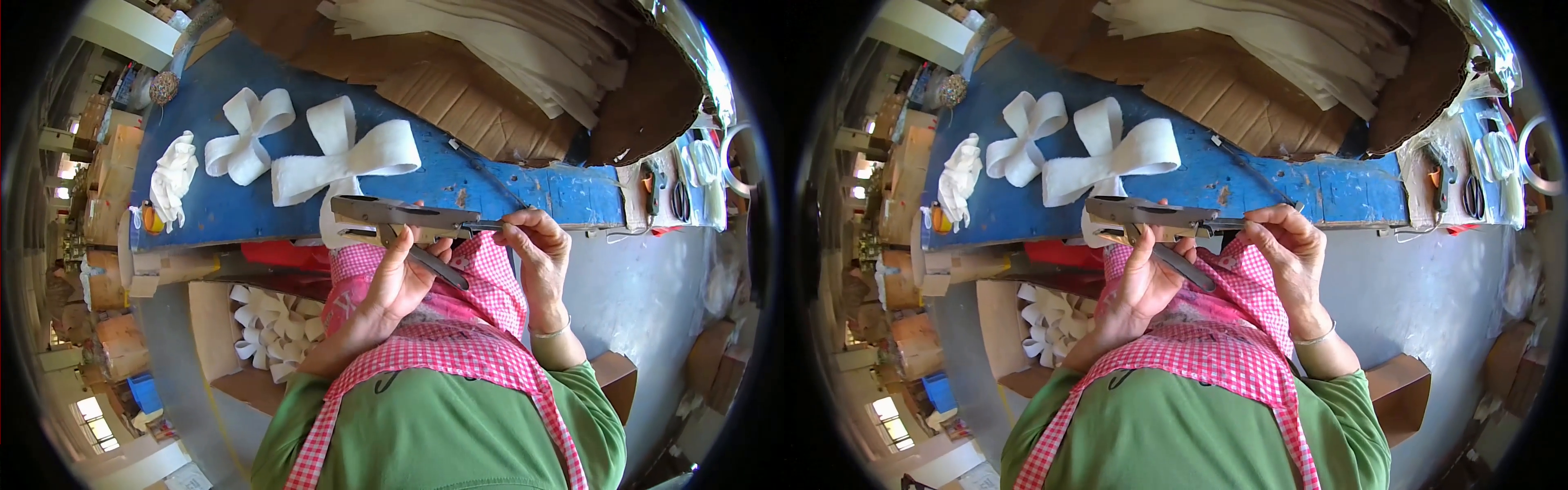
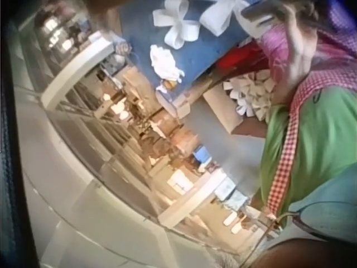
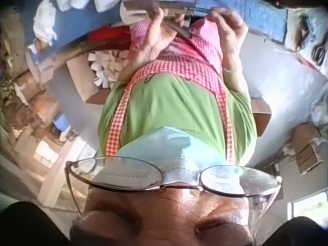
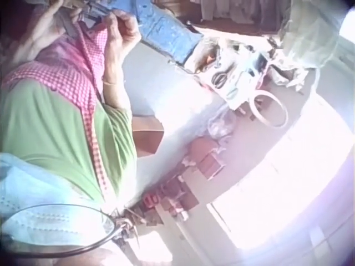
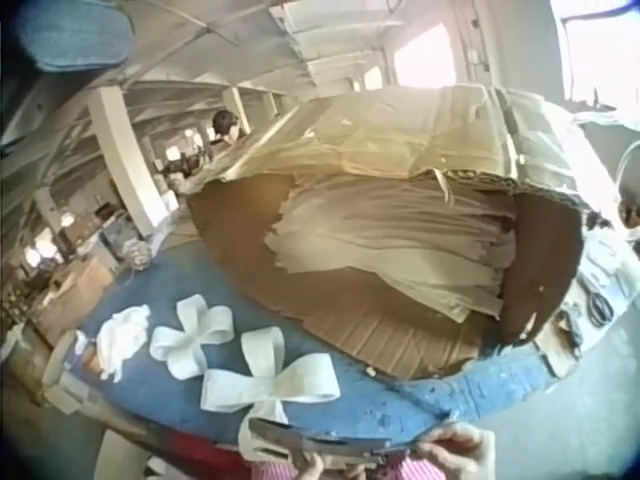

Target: Assembling decorative bows by folding and stapling white foam strips.

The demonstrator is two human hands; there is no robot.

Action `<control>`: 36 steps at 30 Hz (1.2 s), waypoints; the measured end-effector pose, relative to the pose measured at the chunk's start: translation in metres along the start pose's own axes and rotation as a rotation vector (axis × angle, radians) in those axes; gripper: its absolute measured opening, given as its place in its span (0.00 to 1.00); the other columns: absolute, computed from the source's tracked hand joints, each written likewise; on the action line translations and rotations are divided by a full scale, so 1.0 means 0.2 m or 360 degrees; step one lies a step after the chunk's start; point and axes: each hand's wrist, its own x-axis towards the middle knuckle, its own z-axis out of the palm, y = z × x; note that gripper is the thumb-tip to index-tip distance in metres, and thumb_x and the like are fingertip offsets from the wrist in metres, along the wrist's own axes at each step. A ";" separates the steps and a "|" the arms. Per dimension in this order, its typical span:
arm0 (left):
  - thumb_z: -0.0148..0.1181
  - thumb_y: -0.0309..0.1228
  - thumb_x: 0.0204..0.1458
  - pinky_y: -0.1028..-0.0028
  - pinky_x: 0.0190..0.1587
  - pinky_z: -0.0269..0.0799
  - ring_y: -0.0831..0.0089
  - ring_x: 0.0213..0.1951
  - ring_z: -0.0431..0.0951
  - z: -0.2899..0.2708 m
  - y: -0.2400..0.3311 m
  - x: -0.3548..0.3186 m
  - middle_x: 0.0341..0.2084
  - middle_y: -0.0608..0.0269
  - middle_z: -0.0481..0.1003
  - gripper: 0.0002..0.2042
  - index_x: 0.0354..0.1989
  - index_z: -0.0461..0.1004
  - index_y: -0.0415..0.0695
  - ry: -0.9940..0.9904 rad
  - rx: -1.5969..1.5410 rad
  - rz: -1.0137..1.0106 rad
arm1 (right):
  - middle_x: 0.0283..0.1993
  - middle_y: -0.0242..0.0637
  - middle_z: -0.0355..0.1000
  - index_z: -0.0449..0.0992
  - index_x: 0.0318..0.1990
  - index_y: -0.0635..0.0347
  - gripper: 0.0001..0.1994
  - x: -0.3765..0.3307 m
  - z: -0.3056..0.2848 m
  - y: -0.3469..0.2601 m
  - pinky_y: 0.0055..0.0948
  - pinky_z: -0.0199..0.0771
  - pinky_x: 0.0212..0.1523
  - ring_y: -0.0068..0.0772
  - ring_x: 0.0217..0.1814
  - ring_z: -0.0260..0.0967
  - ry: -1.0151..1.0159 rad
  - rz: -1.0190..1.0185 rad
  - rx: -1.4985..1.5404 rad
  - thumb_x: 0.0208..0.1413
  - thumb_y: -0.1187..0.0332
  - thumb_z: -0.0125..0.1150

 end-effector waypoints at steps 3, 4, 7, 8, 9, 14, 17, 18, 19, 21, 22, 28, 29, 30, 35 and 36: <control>0.53 0.40 0.53 0.68 0.52 0.67 0.67 0.44 0.74 0.00 0.01 -0.01 0.50 0.63 0.68 0.26 0.60 0.54 0.56 -0.0020 -0.0002 0.0005 | 0.31 0.34 0.70 0.74 0.32 0.67 0.03 0.00 0.02 -0.01 0.21 0.73 0.38 0.23 0.32 0.71 -0.0039 -0.0012 -0.0036 0.49 0.80 0.57; 0.53 0.40 0.53 0.68 0.52 0.67 0.67 0.44 0.74 0.00 0.02 -0.01 0.49 0.62 0.68 0.26 0.60 0.54 0.55 0.0003 0.0018 0.0015 | 0.32 0.34 0.70 0.74 0.32 0.67 0.03 0.00 0.02 -0.02 0.21 0.73 0.38 0.22 0.33 0.70 -0.0090 -0.0050 -0.0076 0.49 0.81 0.57; 0.54 0.40 0.53 0.68 0.51 0.67 0.67 0.44 0.74 -0.01 0.02 -0.02 0.48 0.61 0.68 0.25 0.59 0.56 0.55 0.0021 0.0032 0.0035 | 0.32 0.35 0.70 0.73 0.33 0.68 0.04 0.00 0.03 -0.02 0.20 0.72 0.39 0.21 0.35 0.69 -0.0195 -0.0133 -0.0194 0.48 0.82 0.57; 0.54 0.39 0.53 0.68 0.51 0.67 0.67 0.45 0.74 -0.01 0.02 -0.03 0.48 0.61 0.68 0.24 0.59 0.57 0.54 0.0016 0.0031 0.0043 | 0.32 0.35 0.69 0.73 0.33 0.68 0.05 0.00 0.04 -0.02 0.19 0.71 0.39 0.21 0.35 0.68 -0.0245 -0.0179 -0.0269 0.48 0.83 0.58; 0.54 0.39 0.53 0.68 0.51 0.67 0.67 0.45 0.74 -0.01 0.03 -0.03 0.48 0.61 0.68 0.24 0.59 0.57 0.54 0.0015 0.0027 0.0045 | 0.32 0.35 0.69 0.73 0.33 0.68 0.05 0.00 0.04 -0.03 0.19 0.71 0.39 0.21 0.35 0.68 -0.0248 -0.0178 -0.0273 0.48 0.83 0.58; 0.53 0.38 0.54 0.68 0.50 0.68 0.66 0.44 0.75 0.00 0.04 -0.05 0.47 0.60 0.69 0.23 0.58 0.57 0.53 0.0049 0.0065 0.0070 | 0.32 0.34 0.69 0.73 0.33 0.68 0.05 0.00 0.04 -0.06 0.17 0.68 0.39 0.20 0.36 0.67 -0.0397 -0.0283 -0.0614 0.47 0.84 0.57; 0.53 0.37 0.54 0.68 0.49 0.69 0.66 0.44 0.75 -0.01 0.04 -0.06 0.46 0.59 0.69 0.24 0.59 0.56 0.53 0.0062 0.0066 0.0064 | 0.33 0.35 0.69 0.73 0.32 0.69 0.06 0.00 0.05 -0.10 0.18 0.68 0.39 0.21 0.36 0.66 -0.0431 -0.0256 -0.0666 0.46 0.85 0.57; 0.53 0.37 0.54 0.68 0.49 0.69 0.66 0.44 0.75 -0.01 0.04 -0.07 0.46 0.59 0.69 0.24 0.59 0.56 0.53 0.0060 0.0063 0.0066 | 0.33 0.35 0.69 0.73 0.32 0.69 0.06 0.00 0.05 -0.10 0.18 0.68 0.39 0.21 0.36 0.66 -0.0433 -0.0257 -0.0669 0.46 0.85 0.57; 0.53 0.36 0.54 0.68 0.49 0.69 0.66 0.44 0.75 -0.01 0.04 -0.07 0.46 0.59 0.69 0.24 0.59 0.56 0.53 0.0064 0.0068 0.0070 | 0.33 0.35 0.69 0.73 0.32 0.69 0.06 0.00 0.05 -0.10 0.18 0.68 0.39 0.21 0.37 0.66 -0.0454 -0.0329 -0.0719 0.45 0.86 0.57; 0.53 0.36 0.54 0.68 0.49 0.69 0.66 0.44 0.75 -0.01 0.04 -0.08 0.46 0.59 0.70 0.24 0.59 0.55 0.52 0.0069 0.0069 0.0081 | 0.33 0.35 0.69 0.73 0.32 0.69 0.07 0.00 0.06 -0.10 0.18 0.68 0.39 0.21 0.37 0.66 -0.0482 -0.0401 -0.0770 0.45 0.86 0.57; 0.53 0.36 0.54 0.68 0.49 0.70 0.66 0.44 0.75 -0.01 0.04 -0.08 0.45 0.59 0.70 0.24 0.59 0.56 0.52 0.0064 0.0058 0.0080 | 0.33 0.35 0.69 0.73 0.32 0.68 0.07 0.00 0.07 -0.10 0.18 0.68 0.39 0.21 0.37 0.67 -0.0517 -0.0364 -0.0814 0.45 0.87 0.56; 0.54 0.37 0.54 0.68 0.49 0.69 0.67 0.44 0.75 -0.01 0.04 -0.09 0.45 0.59 0.70 0.24 0.58 0.56 0.52 0.0062 0.0030 0.0055 | 0.34 0.34 0.70 0.70 0.35 0.66 0.09 -0.03 0.14 -0.04 0.19 0.69 0.42 0.20 0.38 0.69 -0.0377 -0.0043 -0.0475 0.45 0.85 0.58; 0.54 0.37 0.53 0.68 0.49 0.69 0.67 0.43 0.75 -0.01 0.05 -0.09 0.45 0.59 0.70 0.24 0.58 0.56 0.52 0.0097 0.0029 0.0055 | 0.35 0.34 0.71 0.69 0.35 0.66 0.10 -0.03 0.14 -0.03 0.19 0.69 0.43 0.21 0.39 0.69 -0.0366 -0.0017 -0.0371 0.45 0.85 0.59; 0.54 0.37 0.53 0.68 0.49 0.69 0.67 0.43 0.75 -0.01 0.05 -0.09 0.45 0.59 0.70 0.24 0.58 0.56 0.52 0.0093 0.0029 0.0051 | 0.35 0.36 0.71 0.68 0.35 0.65 0.10 -0.02 0.14 -0.01 0.20 0.69 0.44 0.21 0.39 0.69 -0.0371 -0.0010 -0.0303 0.45 0.83 0.61; 0.54 0.38 0.53 0.68 0.50 0.69 0.67 0.44 0.74 -0.01 0.06 -0.09 0.46 0.59 0.69 0.23 0.58 0.58 0.53 0.0102 0.0045 0.0123 | 0.35 0.37 0.73 0.69 0.34 0.65 0.10 -0.02 0.15 0.03 0.20 0.70 0.43 0.22 0.38 0.70 -0.0337 0.0065 -0.0176 0.44 0.82 0.62; 0.54 0.38 0.53 0.68 0.50 0.69 0.67 0.44 0.74 -0.01 0.07 -0.09 0.46 0.59 0.69 0.23 0.58 0.58 0.53 0.0101 0.0046 0.0120 | 0.35 0.37 0.73 0.69 0.34 0.65 0.10 -0.02 0.15 0.04 0.21 0.70 0.43 0.22 0.38 0.70 -0.0337 0.0096 -0.0152 0.44 0.82 0.62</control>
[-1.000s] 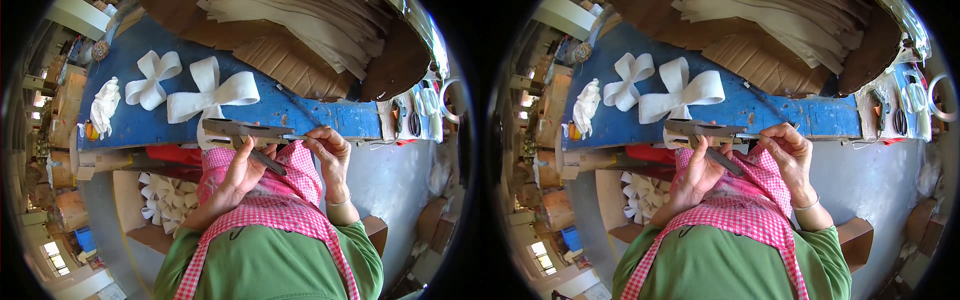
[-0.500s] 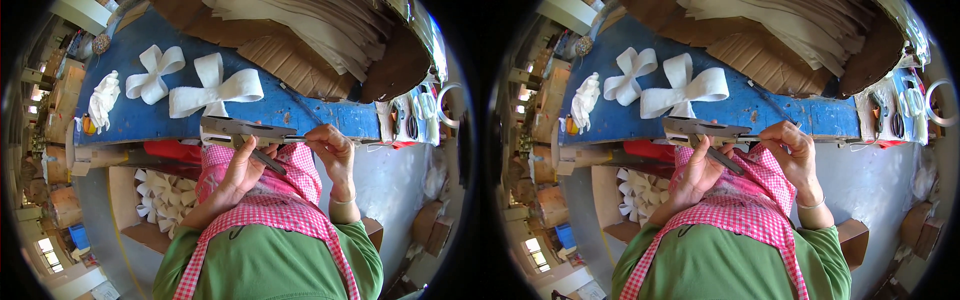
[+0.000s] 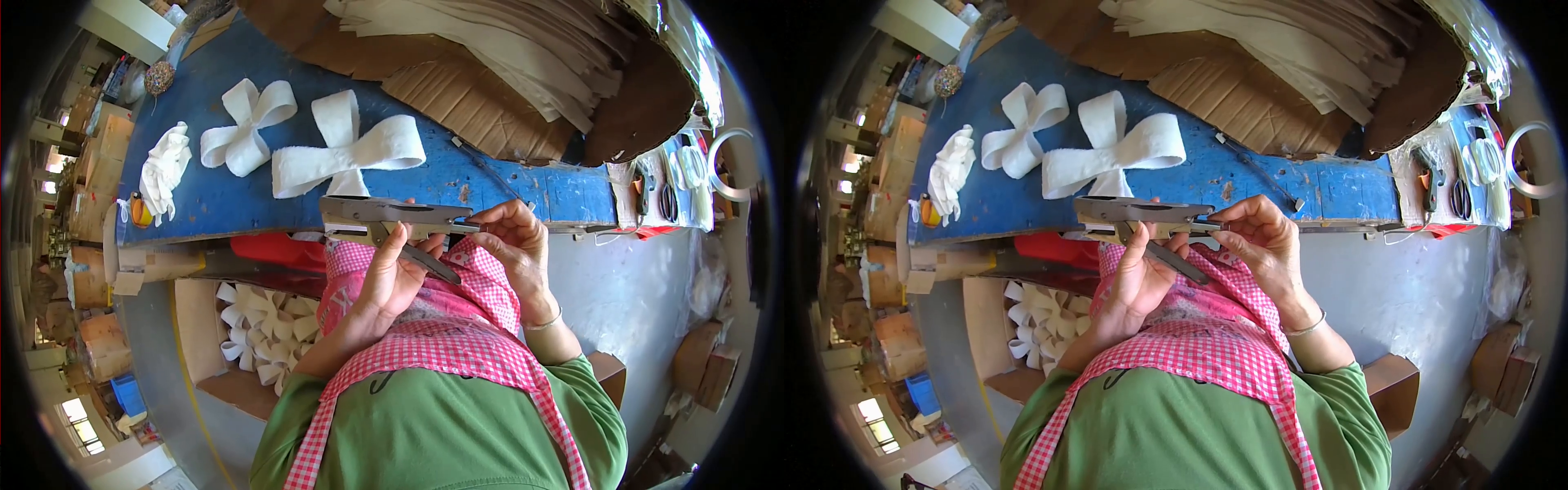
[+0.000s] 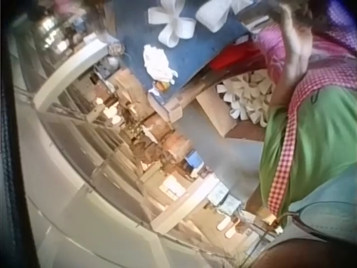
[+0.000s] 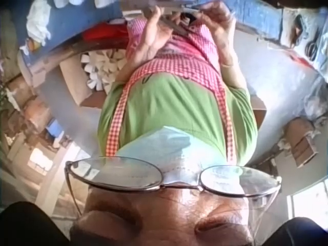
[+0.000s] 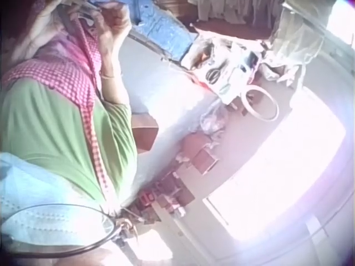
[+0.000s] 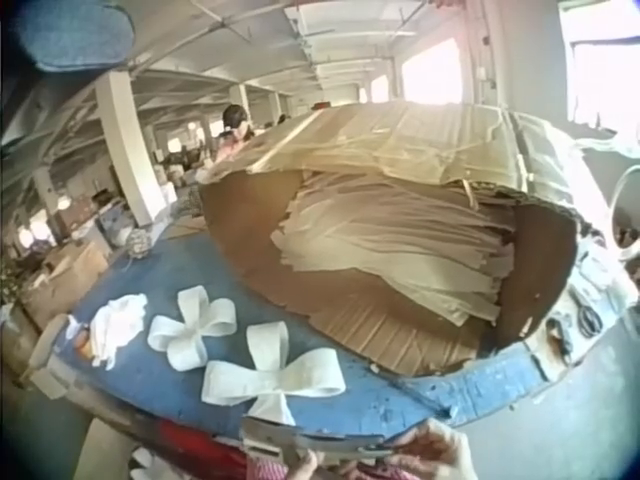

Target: Assembling decorative bows by folding and stapling white foam strips.

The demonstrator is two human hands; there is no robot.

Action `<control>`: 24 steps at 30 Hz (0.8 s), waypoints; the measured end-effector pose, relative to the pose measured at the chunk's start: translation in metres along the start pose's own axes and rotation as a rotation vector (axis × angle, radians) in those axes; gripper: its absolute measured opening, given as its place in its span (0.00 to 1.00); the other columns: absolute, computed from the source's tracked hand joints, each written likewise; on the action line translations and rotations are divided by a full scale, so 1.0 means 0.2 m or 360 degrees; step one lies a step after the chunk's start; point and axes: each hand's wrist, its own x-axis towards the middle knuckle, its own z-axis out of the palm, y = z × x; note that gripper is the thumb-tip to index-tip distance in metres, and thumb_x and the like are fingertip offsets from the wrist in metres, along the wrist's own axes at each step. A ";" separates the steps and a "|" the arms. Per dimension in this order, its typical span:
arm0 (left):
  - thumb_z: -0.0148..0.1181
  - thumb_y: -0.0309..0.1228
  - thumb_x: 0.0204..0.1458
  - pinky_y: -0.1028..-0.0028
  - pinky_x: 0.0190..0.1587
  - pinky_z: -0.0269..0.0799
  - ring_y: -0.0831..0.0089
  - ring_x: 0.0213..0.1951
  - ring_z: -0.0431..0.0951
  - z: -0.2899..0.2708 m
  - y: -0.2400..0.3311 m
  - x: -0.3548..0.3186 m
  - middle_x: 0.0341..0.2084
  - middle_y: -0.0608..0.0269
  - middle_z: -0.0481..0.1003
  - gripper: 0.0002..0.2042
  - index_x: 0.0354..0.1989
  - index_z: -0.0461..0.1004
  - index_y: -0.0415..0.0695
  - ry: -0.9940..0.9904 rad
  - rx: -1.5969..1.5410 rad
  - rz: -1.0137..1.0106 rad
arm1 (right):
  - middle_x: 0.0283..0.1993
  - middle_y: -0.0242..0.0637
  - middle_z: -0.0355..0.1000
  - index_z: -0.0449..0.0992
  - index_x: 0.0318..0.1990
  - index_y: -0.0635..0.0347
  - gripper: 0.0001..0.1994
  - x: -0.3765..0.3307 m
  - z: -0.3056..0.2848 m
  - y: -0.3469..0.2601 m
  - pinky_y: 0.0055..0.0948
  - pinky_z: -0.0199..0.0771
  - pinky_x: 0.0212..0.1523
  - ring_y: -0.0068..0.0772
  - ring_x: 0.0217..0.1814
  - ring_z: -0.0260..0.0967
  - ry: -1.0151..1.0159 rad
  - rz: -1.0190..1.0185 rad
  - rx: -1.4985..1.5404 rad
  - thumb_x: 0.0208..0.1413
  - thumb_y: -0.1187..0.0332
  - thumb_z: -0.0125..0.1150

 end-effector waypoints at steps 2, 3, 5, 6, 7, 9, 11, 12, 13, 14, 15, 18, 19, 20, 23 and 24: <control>0.54 0.39 0.53 0.68 0.50 0.69 0.67 0.46 0.73 0.00 0.00 0.00 0.47 0.59 0.69 0.23 0.58 0.58 0.53 -0.0031 0.0003 0.0003 | 0.35 0.37 0.73 0.69 0.34 0.65 0.10 0.00 0.00 0.01 0.21 0.71 0.43 0.22 0.38 0.70 0.0001 0.0027 0.0026 0.44 0.82 0.62; 0.54 0.39 0.53 0.68 0.50 0.69 0.67 0.46 0.73 0.00 0.00 0.00 0.47 0.59 0.69 0.23 0.58 0.58 0.53 -0.0032 0.0004 0.0000 | 0.35 0.38 0.73 0.69 0.34 0.65 0.09 0.00 0.00 0.01 0.21 0.71 0.43 0.22 0.38 0.70 0.0002 0.0025 0.0025 0.44 0.82 0.62; 0.54 0.39 0.53 0.68 0.50 0.68 0.67 0.46 0.73 0.01 0.00 -0.01 0.47 0.59 0.68 0.24 0.58 0.57 0.53 -0.0019 0.0023 0.0003 | 0.35 0.38 0.73 0.69 0.33 0.65 0.09 0.00 -0.01 0.02 0.21 0.72 0.43 0.22 0.38 0.70 0.0006 0.0023 0.0024 0.44 0.82 0.62; 0.54 0.39 0.53 0.68 0.50 0.68 0.67 0.46 0.73 0.02 0.00 0.00 0.47 0.59 0.68 0.24 0.58 0.57 0.53 -0.0020 0.0023 0.0001 | 0.36 0.39 0.73 0.70 0.34 0.66 0.08 0.00 -0.02 0.03 0.19 0.74 0.37 0.21 0.36 0.71 -0.0012 -0.0006 0.0027 0.46 0.82 0.60; 0.54 0.39 0.53 0.68 0.50 0.68 0.67 0.46 0.73 0.02 0.00 0.00 0.47 0.59 0.68 0.24 0.58 0.57 0.53 -0.0025 0.0017 0.0002 | 0.37 0.40 0.73 0.70 0.35 0.66 0.08 0.00 -0.02 0.04 0.17 0.75 0.31 0.21 0.35 0.71 -0.0030 -0.0035 0.0029 0.47 0.82 0.59; 0.54 0.39 0.53 0.68 0.51 0.68 0.67 0.46 0.73 0.01 0.00 0.00 0.47 0.59 0.68 0.24 0.58 0.57 0.52 -0.0030 0.0012 0.0004 | 0.37 0.41 0.73 0.70 0.35 0.67 0.07 -0.01 -0.02 0.04 0.18 0.76 0.32 0.22 0.36 0.72 -0.0008 -0.0032 0.0043 0.47 0.82 0.59; 0.54 0.39 0.53 0.68 0.51 0.68 0.67 0.46 0.73 0.01 0.00 0.00 0.47 0.59 0.69 0.23 0.58 0.59 0.52 -0.0012 0.0019 -0.0015 | 0.38 0.42 0.73 0.71 0.34 0.67 0.06 -0.01 -0.02 0.05 0.18 0.76 0.32 0.23 0.36 0.72 0.0014 -0.0027 0.0056 0.47 0.82 0.59; 0.54 0.39 0.53 0.68 0.51 0.68 0.67 0.46 0.73 0.01 0.00 0.00 0.47 0.59 0.69 0.23 0.58 0.59 0.52 -0.0011 0.0019 -0.0016 | 0.38 0.42 0.73 0.71 0.34 0.67 0.06 -0.01 -0.01 0.04 0.18 0.76 0.32 0.24 0.37 0.72 0.0024 -0.0008 0.0071 0.48 0.81 0.58; 0.54 0.40 0.53 0.68 0.50 0.69 0.67 0.46 0.73 0.00 0.00 0.00 0.47 0.60 0.69 0.23 0.57 0.59 0.52 -0.0017 0.0007 -0.0020 | 0.38 0.42 0.73 0.72 0.34 0.68 0.05 -0.01 -0.01 0.04 0.18 0.76 0.32 0.25 0.38 0.73 0.0033 0.0012 0.0086 0.48 0.81 0.58; 0.54 0.40 0.53 0.68 0.50 0.69 0.68 0.47 0.73 0.00 0.00 0.00 0.47 0.60 0.69 0.23 0.57 0.60 0.52 -0.0025 -0.0002 -0.0022 | 0.38 0.42 0.73 0.72 0.34 0.68 0.05 -0.01 -0.01 0.05 0.18 0.76 0.32 0.25 0.38 0.73 0.0032 0.0011 0.0088 0.48 0.81 0.58; 0.54 0.40 0.53 0.68 0.50 0.69 0.68 0.47 0.73 0.00 0.00 0.00 0.47 0.60 0.69 0.23 0.57 0.60 0.52 -0.0025 0.0001 -0.0021 | 0.39 0.43 0.73 0.72 0.34 0.68 0.05 -0.01 -0.01 0.06 0.19 0.76 0.32 0.25 0.38 0.73 0.0024 -0.0033 0.0090 0.48 0.81 0.58; 0.53 0.40 0.54 0.69 0.50 0.69 0.68 0.47 0.73 -0.02 0.00 0.01 0.47 0.62 0.70 0.21 0.56 0.62 0.52 -0.0039 -0.0044 -0.0055 | 0.39 0.42 0.73 0.72 0.34 0.67 0.05 -0.01 -0.01 0.05 0.19 0.76 0.34 0.25 0.37 0.73 0.0025 -0.0043 0.0041 0.49 0.81 0.57; 0.52 0.40 0.54 0.69 0.50 0.69 0.68 0.46 0.73 -0.03 0.00 0.01 0.46 0.62 0.70 0.20 0.55 0.63 0.52 -0.0073 -0.0105 -0.0077 | 0.38 0.41 0.74 0.72 0.34 0.67 0.04 -0.01 -0.01 0.05 0.19 0.76 0.35 0.25 0.38 0.72 0.0032 -0.0011 -0.0008 0.49 0.81 0.57; 0.52 0.40 0.54 0.69 0.50 0.69 0.68 0.46 0.73 -0.04 0.00 0.01 0.46 0.61 0.71 0.19 0.54 0.64 0.52 -0.0108 -0.0166 -0.0099 | 0.38 0.41 0.74 0.72 0.34 0.67 0.04 -0.01 -0.01 0.06 0.19 0.76 0.35 0.25 0.38 0.72 0.0033 -0.0011 -0.0008 0.49 0.81 0.57; 0.51 0.42 0.54 0.67 0.48 0.71 0.67 0.44 0.75 -0.04 -0.01 0.01 0.46 0.63 0.71 0.22 0.58 0.59 0.57 -0.0027 -0.0178 -0.0113 | 0.36 0.40 0.74 0.73 0.34 0.68 0.04 -0.01 -0.02 0.08 0.20 0.75 0.36 0.24 0.36 0.72 0.0014 -0.0090 0.0006 0.50 0.81 0.57; 0.51 0.42 0.54 0.67 0.48 0.71 0.67 0.44 0.75 -0.04 0.00 0.01 0.46 0.63 0.71 0.22 0.58 0.59 0.57 -0.0027 -0.0178 -0.0113 | 0.35 0.39 0.74 0.73 0.34 0.68 0.04 -0.02 -0.03 0.06 0.20 0.75 0.36 0.23 0.35 0.72 0.0032 -0.0077 -0.0029 0.50 0.81 0.56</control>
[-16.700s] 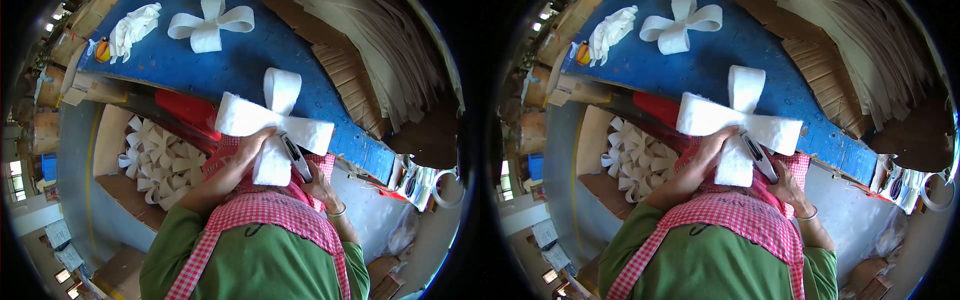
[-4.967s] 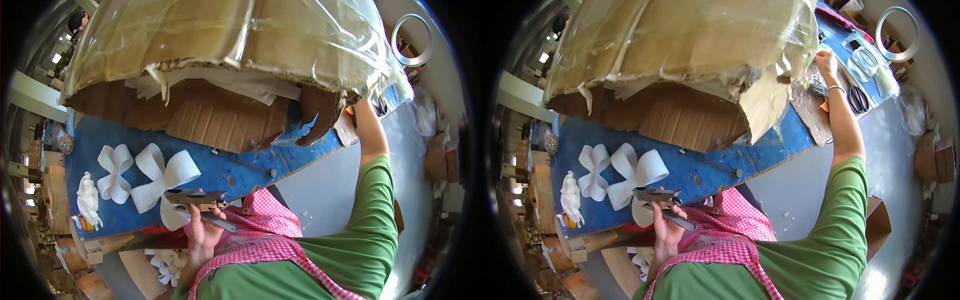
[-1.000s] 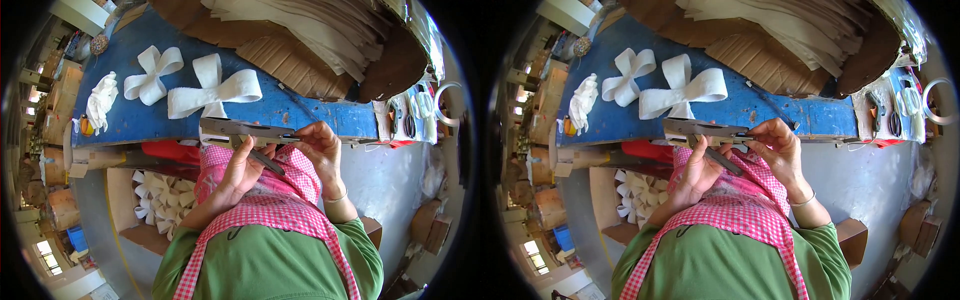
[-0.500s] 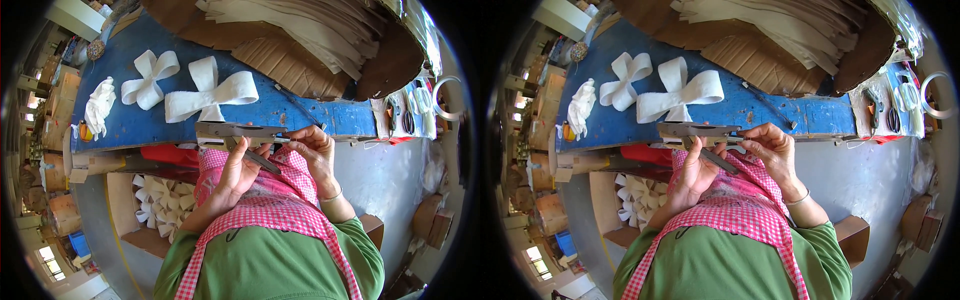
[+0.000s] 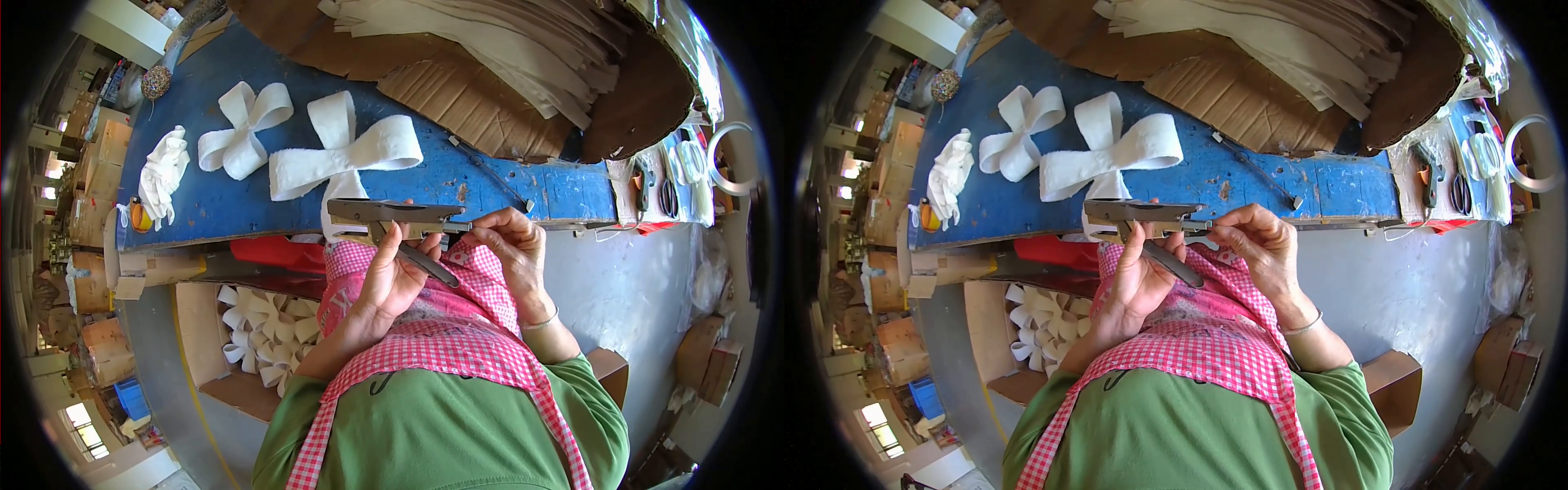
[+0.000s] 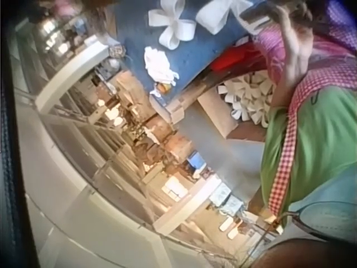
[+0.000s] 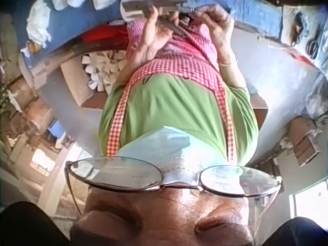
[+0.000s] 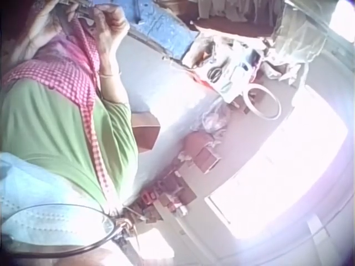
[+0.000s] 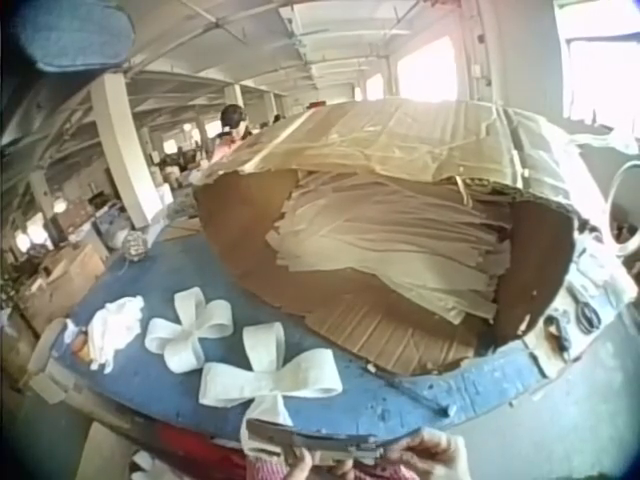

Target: Assembling decorative bows by folding and stapling white foam strips.

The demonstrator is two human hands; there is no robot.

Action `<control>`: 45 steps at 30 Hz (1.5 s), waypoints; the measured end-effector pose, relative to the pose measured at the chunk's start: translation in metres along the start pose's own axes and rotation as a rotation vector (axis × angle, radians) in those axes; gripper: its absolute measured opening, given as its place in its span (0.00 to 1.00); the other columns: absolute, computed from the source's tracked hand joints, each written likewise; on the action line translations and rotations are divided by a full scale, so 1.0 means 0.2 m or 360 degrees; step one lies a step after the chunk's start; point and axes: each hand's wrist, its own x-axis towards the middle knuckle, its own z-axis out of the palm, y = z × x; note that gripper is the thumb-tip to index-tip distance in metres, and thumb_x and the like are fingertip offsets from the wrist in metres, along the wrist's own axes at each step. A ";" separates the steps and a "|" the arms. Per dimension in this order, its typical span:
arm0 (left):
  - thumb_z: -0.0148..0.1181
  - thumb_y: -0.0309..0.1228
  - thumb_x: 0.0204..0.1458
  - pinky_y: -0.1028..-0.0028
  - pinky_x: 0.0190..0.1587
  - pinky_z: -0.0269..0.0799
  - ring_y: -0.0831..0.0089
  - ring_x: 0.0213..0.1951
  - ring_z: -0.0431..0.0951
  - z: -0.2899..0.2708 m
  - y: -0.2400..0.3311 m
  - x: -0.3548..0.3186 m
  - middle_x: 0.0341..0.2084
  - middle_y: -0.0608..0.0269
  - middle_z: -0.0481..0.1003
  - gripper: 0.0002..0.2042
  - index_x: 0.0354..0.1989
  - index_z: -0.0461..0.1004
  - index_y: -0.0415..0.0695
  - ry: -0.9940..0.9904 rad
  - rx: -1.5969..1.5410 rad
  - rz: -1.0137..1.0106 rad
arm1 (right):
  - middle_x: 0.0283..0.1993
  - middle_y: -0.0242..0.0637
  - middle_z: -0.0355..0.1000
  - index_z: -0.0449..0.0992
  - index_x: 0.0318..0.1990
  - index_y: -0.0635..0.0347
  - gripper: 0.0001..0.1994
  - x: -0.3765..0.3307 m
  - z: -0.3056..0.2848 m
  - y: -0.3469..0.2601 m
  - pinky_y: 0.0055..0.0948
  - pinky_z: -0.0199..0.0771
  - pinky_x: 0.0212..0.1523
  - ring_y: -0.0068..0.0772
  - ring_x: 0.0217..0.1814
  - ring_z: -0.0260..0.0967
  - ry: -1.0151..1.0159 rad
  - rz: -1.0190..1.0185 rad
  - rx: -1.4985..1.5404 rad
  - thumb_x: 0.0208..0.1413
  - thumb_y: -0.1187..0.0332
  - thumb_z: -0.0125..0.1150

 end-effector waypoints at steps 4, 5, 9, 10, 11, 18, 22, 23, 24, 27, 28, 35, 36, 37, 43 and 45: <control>0.48 0.41 0.55 0.66 0.49 0.70 0.66 0.46 0.74 0.01 0.02 0.00 0.46 0.61 0.72 0.19 0.55 0.63 0.55 -0.0242 -0.0226 -0.0031 | 0.30 0.37 0.74 0.75 0.33 0.68 0.05 -0.03 -0.11 -0.03 0.19 0.73 0.33 0.23 0.29 0.71 0.0248 0.0004 -0.0334 0.48 0.83 0.56; 0.48 0.42 0.55 0.66 0.48 0.70 0.66 0.46 0.74 0.01 0.03 0.00 0.45 0.62 0.72 0.18 0.55 0.64 0.56 -0.0292 -0.0332 -0.0061 | 0.30 0.36 0.74 0.76 0.32 0.68 0.04 -0.04 -0.17 -0.04 0.18 0.71 0.33 0.21 0.31 0.70 0.0270 0.0032 -0.0532 0.48 0.82 0.56; 0.49 0.42 0.54 0.62 0.50 0.70 0.63 0.48 0.73 0.04 0.08 -0.02 0.45 0.59 0.73 0.20 0.56 0.63 0.56 -0.0402 -0.0644 -0.0037 | 0.37 0.40 0.75 0.76 0.31 0.66 0.05 -0.11 -0.37 -0.14 0.26 0.70 0.37 0.34 0.36 0.73 0.0225 -0.0288 -0.1892 0.45 0.76 0.59; 0.50 0.42 0.53 0.62 0.52 0.68 0.63 0.49 0.72 0.03 0.10 -0.02 0.45 0.58 0.72 0.20 0.55 0.63 0.57 -0.0419 -0.0716 -0.0078 | 0.38 0.42 0.74 0.76 0.31 0.65 0.05 -0.13 -0.42 -0.14 0.29 0.70 0.39 0.41 0.37 0.73 0.0285 -0.0215 -0.1968 0.45 0.74 0.60; 0.50 0.42 0.53 0.62 0.52 0.68 0.63 0.49 0.72 0.02 0.10 -0.02 0.45 0.58 0.72 0.20 0.55 0.63 0.57 -0.0421 -0.0722 -0.0074 | 0.36 0.41 0.75 0.76 0.32 0.63 0.06 -0.16 -0.45 -0.15 0.28 0.70 0.39 0.39 0.37 0.74 0.0395 0.0009 -0.1985 0.45 0.73 0.60; 0.53 0.43 0.52 0.62 0.50 0.69 0.62 0.43 0.75 0.10 0.07 -0.05 0.44 0.57 0.73 0.24 0.58 0.59 0.60 -0.0348 -0.0276 0.0044 | 0.35 0.43 0.74 0.75 0.37 0.60 0.07 0.02 -0.38 -0.10 0.29 0.71 0.37 0.41 0.37 0.73 0.0428 -0.0236 -0.2118 0.49 0.71 0.58; 0.53 0.43 0.53 0.64 0.50 0.70 0.64 0.44 0.75 0.08 0.06 -0.06 0.48 0.59 0.70 0.25 0.59 0.56 0.58 -0.0241 -0.0014 0.0140 | 0.37 0.43 0.70 0.73 0.37 0.60 0.10 0.32 -0.33 0.19 0.36 0.68 0.39 0.46 0.40 0.68 0.0355 -0.0542 -0.2381 0.45 0.72 0.60; 0.53 0.43 0.53 0.64 0.50 0.70 0.64 0.44 0.75 0.07 0.07 -0.07 0.48 0.59 0.70 0.25 0.59 0.56 0.58 -0.0246 -0.0002 0.0161 | 0.37 0.44 0.69 0.73 0.38 0.60 0.11 0.37 -0.32 0.26 0.38 0.67 0.40 0.47 0.41 0.66 0.0314 -0.0480 -0.2558 0.43 0.72 0.60; 0.52 0.41 0.54 0.65 0.50 0.70 0.64 0.46 0.74 0.05 0.08 -0.07 0.49 0.59 0.69 0.24 0.59 0.57 0.56 -0.0275 -0.0010 0.0175 | 0.36 0.44 0.66 0.71 0.36 0.60 0.10 0.41 -0.33 0.33 0.40 0.66 0.40 0.48 0.41 0.64 0.0360 -0.0511 -0.2490 0.43 0.72 0.59; 0.52 0.39 0.54 0.66 0.50 0.70 0.64 0.46 0.74 0.05 0.12 -0.09 0.49 0.61 0.69 0.23 0.59 0.57 0.53 -0.0287 -0.0005 0.0237 | 0.35 0.44 0.66 0.70 0.32 0.60 0.08 0.44 -0.36 0.37 0.39 0.67 0.38 0.46 0.40 0.65 0.0357 -0.0600 -0.2478 0.44 0.71 0.59; 0.52 0.39 0.54 0.66 0.49 0.70 0.64 0.46 0.74 0.04 0.13 -0.09 0.49 0.61 0.69 0.23 0.59 0.57 0.52 -0.0262 -0.0011 0.0268 | 0.34 0.44 0.66 0.68 0.31 0.61 0.07 0.43 -0.37 0.36 0.40 0.67 0.36 0.47 0.39 0.66 0.0321 -0.0593 -0.2366 0.45 0.71 0.58; 0.52 0.39 0.54 0.67 0.49 0.71 0.65 0.46 0.74 0.01 0.17 -0.06 0.49 0.64 0.69 0.22 0.58 0.59 0.52 -0.0191 0.0019 0.0371 | 0.21 0.28 0.67 0.74 0.33 0.65 0.05 0.15 -0.27 -0.08 0.14 0.57 0.24 0.12 0.23 0.58 0.0011 0.0086 -0.1124 0.49 0.79 0.55; 0.52 0.39 0.54 0.67 0.49 0.70 0.65 0.46 0.74 0.01 0.17 -0.05 0.49 0.64 0.69 0.22 0.57 0.60 0.52 -0.0197 0.0019 0.0363 | 0.21 0.28 0.67 0.74 0.33 0.65 0.05 0.12 -0.27 -0.10 0.14 0.57 0.24 0.12 0.23 0.58 0.0015 0.0089 -0.1130 0.49 0.79 0.55; 0.52 0.39 0.54 0.67 0.49 0.70 0.65 0.46 0.74 0.01 0.17 -0.05 0.49 0.64 0.69 0.22 0.57 0.60 0.52 -0.0197 0.0014 0.0358 | 0.21 0.28 0.68 0.75 0.34 0.64 0.06 0.10 -0.26 -0.12 0.14 0.57 0.22 0.12 0.22 0.58 -0.0076 0.0126 -0.1056 0.48 0.80 0.54; 0.53 0.39 0.54 0.65 0.48 0.71 0.66 0.44 0.75 0.02 0.15 -0.06 0.45 0.63 0.72 0.23 0.58 0.59 0.53 -0.0135 0.0073 0.0324 | 0.22 0.31 0.70 0.76 0.36 0.66 0.07 0.06 -0.13 -0.23 0.18 0.61 0.23 0.15 0.23 0.61 -0.0343 0.0336 -0.1018 0.48 0.77 0.57; 0.52 0.38 0.54 0.65 0.48 0.71 0.66 0.44 0.75 0.02 0.15 -0.06 0.45 0.63 0.72 0.23 0.58 0.59 0.52 -0.0160 0.0112 0.0337 | 0.22 0.34 0.71 0.76 0.37 0.65 0.08 0.07 -0.12 -0.22 0.19 0.62 0.23 0.16 0.23 0.63 -0.0383 0.0309 -0.1164 0.48 0.77 0.57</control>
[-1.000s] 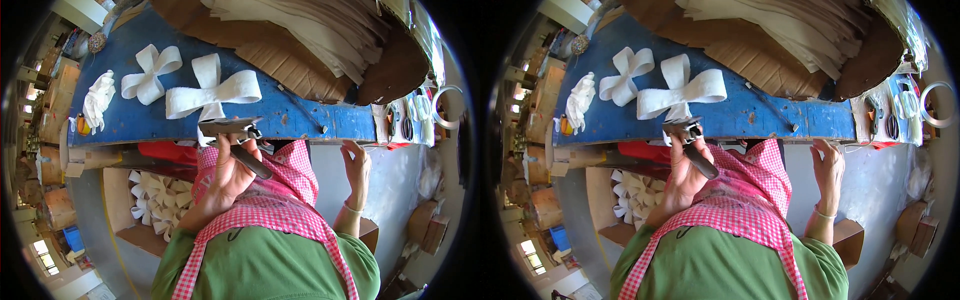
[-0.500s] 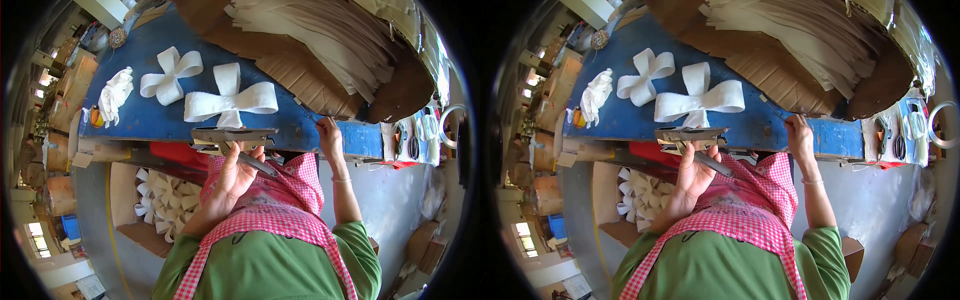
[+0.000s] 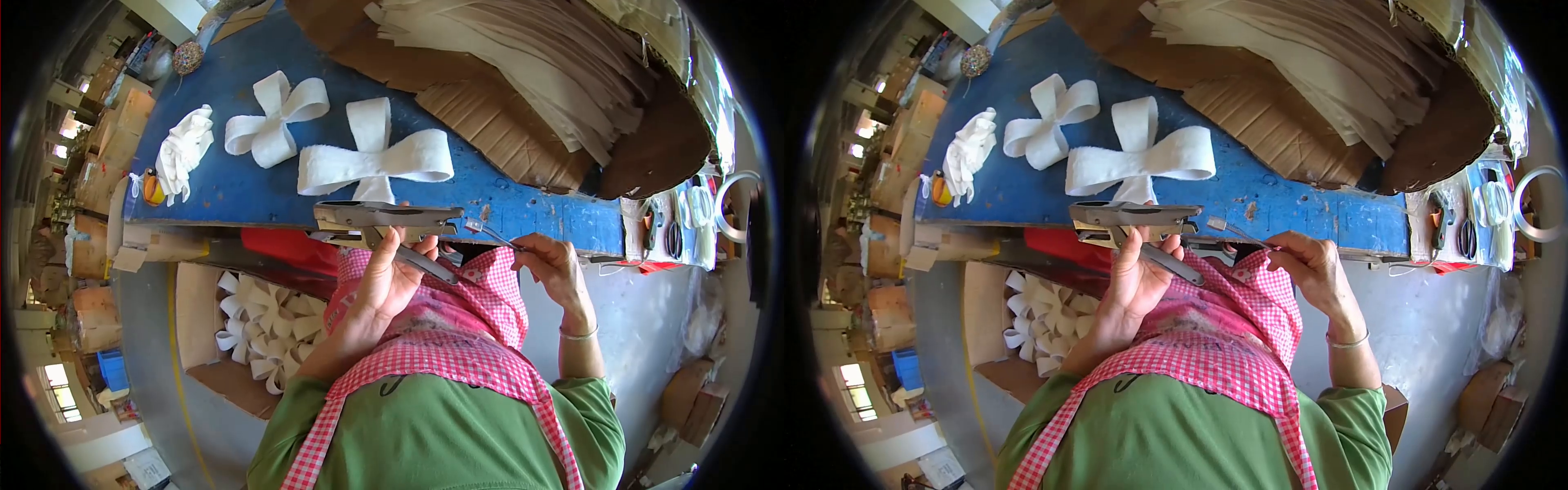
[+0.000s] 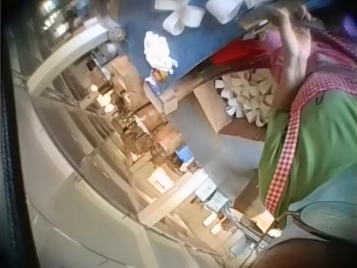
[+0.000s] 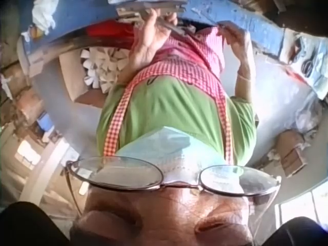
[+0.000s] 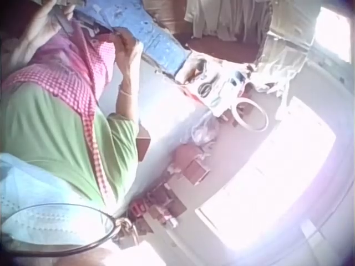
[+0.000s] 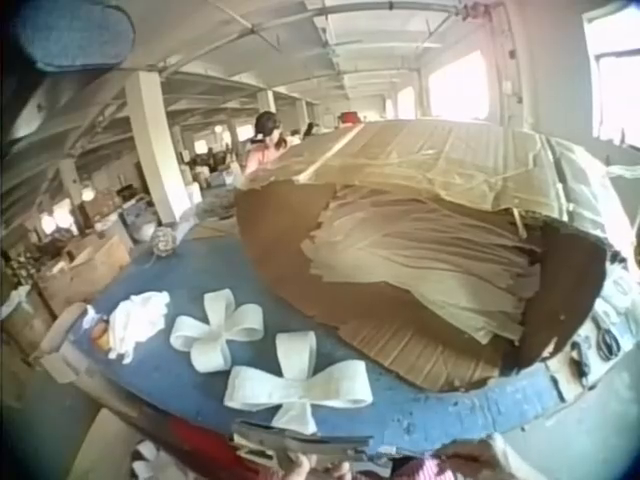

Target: Assembling decorative bows by folding and stapling white foam strips.

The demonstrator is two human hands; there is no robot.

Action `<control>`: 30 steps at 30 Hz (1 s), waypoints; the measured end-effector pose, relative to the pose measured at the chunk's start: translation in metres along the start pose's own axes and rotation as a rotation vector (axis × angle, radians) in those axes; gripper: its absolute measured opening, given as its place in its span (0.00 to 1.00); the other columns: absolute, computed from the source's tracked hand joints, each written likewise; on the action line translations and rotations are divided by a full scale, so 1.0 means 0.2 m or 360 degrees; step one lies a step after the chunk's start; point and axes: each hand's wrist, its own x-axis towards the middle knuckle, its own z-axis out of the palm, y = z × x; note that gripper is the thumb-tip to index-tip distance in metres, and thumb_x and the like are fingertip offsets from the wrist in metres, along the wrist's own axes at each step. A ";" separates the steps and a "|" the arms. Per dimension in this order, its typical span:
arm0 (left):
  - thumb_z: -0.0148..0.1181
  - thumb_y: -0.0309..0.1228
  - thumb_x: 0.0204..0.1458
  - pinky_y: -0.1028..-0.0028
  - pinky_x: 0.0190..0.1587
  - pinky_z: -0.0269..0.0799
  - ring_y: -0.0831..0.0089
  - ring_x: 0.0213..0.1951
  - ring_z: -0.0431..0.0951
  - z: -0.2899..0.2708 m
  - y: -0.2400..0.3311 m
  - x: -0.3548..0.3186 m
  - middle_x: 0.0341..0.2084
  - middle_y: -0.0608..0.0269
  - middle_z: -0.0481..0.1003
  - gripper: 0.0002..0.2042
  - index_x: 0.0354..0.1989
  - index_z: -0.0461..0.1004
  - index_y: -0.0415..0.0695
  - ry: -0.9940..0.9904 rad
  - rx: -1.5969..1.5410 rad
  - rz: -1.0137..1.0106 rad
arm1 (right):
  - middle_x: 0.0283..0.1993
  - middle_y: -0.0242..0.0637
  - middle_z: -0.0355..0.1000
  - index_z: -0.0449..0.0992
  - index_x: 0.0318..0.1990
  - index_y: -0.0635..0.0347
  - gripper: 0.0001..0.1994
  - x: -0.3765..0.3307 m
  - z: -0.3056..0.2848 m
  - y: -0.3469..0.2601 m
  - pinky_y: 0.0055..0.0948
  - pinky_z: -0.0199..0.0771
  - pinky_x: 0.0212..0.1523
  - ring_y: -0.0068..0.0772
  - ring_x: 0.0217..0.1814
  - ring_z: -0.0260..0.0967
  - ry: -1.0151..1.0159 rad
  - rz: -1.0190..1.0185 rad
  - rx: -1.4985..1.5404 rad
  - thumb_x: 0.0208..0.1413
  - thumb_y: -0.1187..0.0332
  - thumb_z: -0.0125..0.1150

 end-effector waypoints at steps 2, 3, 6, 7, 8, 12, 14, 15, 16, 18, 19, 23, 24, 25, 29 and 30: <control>0.52 0.38 0.54 0.65 0.48 0.71 0.66 0.44 0.75 0.00 0.00 0.00 0.45 0.63 0.72 0.23 0.58 0.59 0.52 -0.0016 0.0010 0.0011 | 0.22 0.35 0.71 0.76 0.37 0.65 0.08 0.00 0.01 0.01 0.20 0.62 0.23 0.17 0.22 0.63 0.0012 -0.0032 -0.0008 0.48 0.76 0.57; 0.52 0.38 0.54 0.65 0.48 0.71 0.67 0.44 0.75 -0.01 0.00 -0.01 0.45 0.63 0.72 0.23 0.58 0.59 0.52 -0.0035 0.0020 0.0022 | 0.22 0.36 0.71 0.76 0.37 0.65 0.08 0.01 0.01 0.01 0.21 0.62 0.22 0.18 0.22 0.63 0.0025 -0.0065 -0.0018 0.49 0.76 0.56; 0.52 0.39 0.54 0.66 0.48 0.71 0.67 0.44 0.75 0.01 0.00 -0.01 0.45 0.65 0.72 0.23 0.58 0.58 0.52 -0.0004 0.0067 0.0026 | 0.22 0.37 0.70 0.75 0.37 0.66 0.07 0.01 0.02 -0.03 0.23 0.63 0.22 0.21 0.21 0.64 0.0045 -0.0122 -0.0086 0.49 0.76 0.56; 0.52 0.39 0.54 0.66 0.48 0.71 0.67 0.44 0.75 0.01 0.00 -0.01 0.45 0.65 0.72 0.23 0.58 0.58 0.52 -0.0004 0.0067 0.0025 | 0.22 0.37 0.70 0.75 0.37 0.66 0.07 0.01 0.02 -0.04 0.23 0.63 0.22 0.21 0.21 0.64 0.0046 -0.0120 -0.0085 0.49 0.76 0.56; 0.52 0.39 0.54 0.66 0.48 0.71 0.67 0.43 0.75 0.01 0.00 -0.01 0.45 0.66 0.72 0.23 0.58 0.58 0.53 -0.0006 0.0078 0.0027 | 0.22 0.37 0.70 0.75 0.37 0.66 0.07 0.02 0.02 -0.04 0.23 0.63 0.22 0.22 0.21 0.65 0.0053 -0.0129 -0.0184 0.49 0.76 0.55; 0.53 0.39 0.53 0.67 0.48 0.71 0.67 0.43 0.75 0.00 0.00 -0.01 0.45 0.67 0.72 0.24 0.59 0.58 0.54 -0.0010 0.0082 -0.0001 | 0.21 0.38 0.70 0.75 0.36 0.67 0.07 0.02 0.02 -0.06 0.24 0.65 0.23 0.24 0.21 0.67 0.0048 -0.0145 -0.0197 0.51 0.76 0.54; 0.54 0.39 0.53 0.67 0.48 0.71 0.67 0.44 0.75 0.00 0.00 -0.01 0.46 0.65 0.71 0.24 0.58 0.58 0.52 -0.0023 0.0067 0.0015 | 0.21 0.39 0.70 0.75 0.36 0.67 0.07 0.01 0.00 -0.07 0.24 0.65 0.22 0.25 0.21 0.67 -0.0006 -0.0141 -0.0196 0.51 0.76 0.53; 0.54 0.38 0.53 0.68 0.48 0.70 0.66 0.44 0.74 0.00 0.00 -0.01 0.47 0.62 0.69 0.24 0.58 0.57 0.50 -0.0036 0.0053 0.0031 | 0.20 0.39 0.70 0.75 0.36 0.67 0.07 0.01 0.00 -0.08 0.25 0.65 0.22 0.25 0.21 0.68 -0.0060 -0.0137 -0.0195 0.51 0.76 0.52; 0.54 0.38 0.53 0.68 0.48 0.70 0.66 0.44 0.74 0.00 0.00 -0.02 0.47 0.62 0.69 0.24 0.58 0.57 0.50 -0.0034 0.0052 0.0031 | 0.20 0.39 0.70 0.75 0.36 0.67 0.07 0.01 0.00 -0.09 0.25 0.65 0.22 0.25 0.21 0.68 -0.0062 -0.0136 -0.0195 0.51 0.76 0.52; 0.54 0.38 0.53 0.68 0.49 0.69 0.67 0.44 0.74 -0.02 0.00 -0.01 0.47 0.62 0.69 0.24 0.58 0.58 0.50 0.0009 0.0050 0.0030 | 0.20 0.39 0.70 0.75 0.36 0.67 0.07 0.01 -0.01 -0.10 0.25 0.65 0.22 0.25 0.20 0.67 -0.0074 -0.0144 -0.0245 0.52 0.76 0.52; 0.54 0.38 0.53 0.68 0.49 0.69 0.67 0.44 0.74 -0.02 0.00 -0.01 0.47 0.62 0.69 0.24 0.58 0.58 0.50 0.0011 0.0048 0.0028 | 0.20 0.39 0.70 0.75 0.36 0.67 0.07 0.01 -0.01 -0.09 0.25 0.65 0.22 0.25 0.20 0.67 -0.0075 -0.0141 -0.0245 0.52 0.76 0.52; 0.55 0.37 0.53 0.68 0.49 0.68 0.67 0.43 0.75 -0.01 0.00 -0.01 0.47 0.62 0.70 0.23 0.57 0.59 0.50 -0.0008 0.0045 0.0008 | 0.20 0.39 0.71 0.75 0.36 0.67 0.07 0.01 -0.01 -0.10 0.25 0.65 0.22 0.25 0.20 0.67 -0.0162 -0.0092 -0.0211 0.52 0.76 0.52; 0.55 0.37 0.53 0.68 0.50 0.68 0.67 0.43 0.75 -0.01 0.00 -0.01 0.47 0.62 0.70 0.23 0.57 0.59 0.50 -0.0027 0.0064 0.0005 | 0.20 0.39 0.71 0.75 0.36 0.67 0.07 0.01 -0.01 -0.10 0.25 0.64 0.22 0.26 0.20 0.67 -0.0193 -0.0062 -0.0224 0.52 0.76 0.52; 0.55 0.37 0.53 0.68 0.50 0.68 0.67 0.43 0.75 -0.02 0.00 -0.01 0.47 0.62 0.70 0.23 0.57 0.59 0.50 -0.0025 0.0062 0.0006 | 0.20 0.39 0.71 0.75 0.36 0.67 0.07 0.01 -0.01 -0.11 0.25 0.64 0.22 0.26 0.20 0.67 -0.0195 -0.0061 -0.0224 0.52 0.76 0.52; 0.55 0.36 0.53 0.68 0.50 0.67 0.67 0.43 0.75 -0.02 0.00 -0.01 0.45 0.60 0.70 0.22 0.56 0.60 0.49 -0.0013 0.0072 0.0009 | 0.20 0.41 0.70 0.75 0.35 0.66 0.07 0.00 -0.02 -0.13 0.27 0.64 0.21 0.31 0.19 0.67 -0.0160 -0.0091 -0.0272 0.51 0.75 0.53; 0.54 0.35 0.53 0.68 0.50 0.67 0.68 0.42 0.75 -0.01 0.00 -0.01 0.44 0.60 0.71 0.22 0.56 0.60 0.49 -0.0001 0.0090 0.0019 | 0.19 0.42 0.70 0.75 0.35 0.66 0.06 0.00 -0.02 -0.13 0.28 0.64 0.21 0.34 0.19 0.67 -0.0134 -0.0121 -0.0354 0.50 0.75 0.53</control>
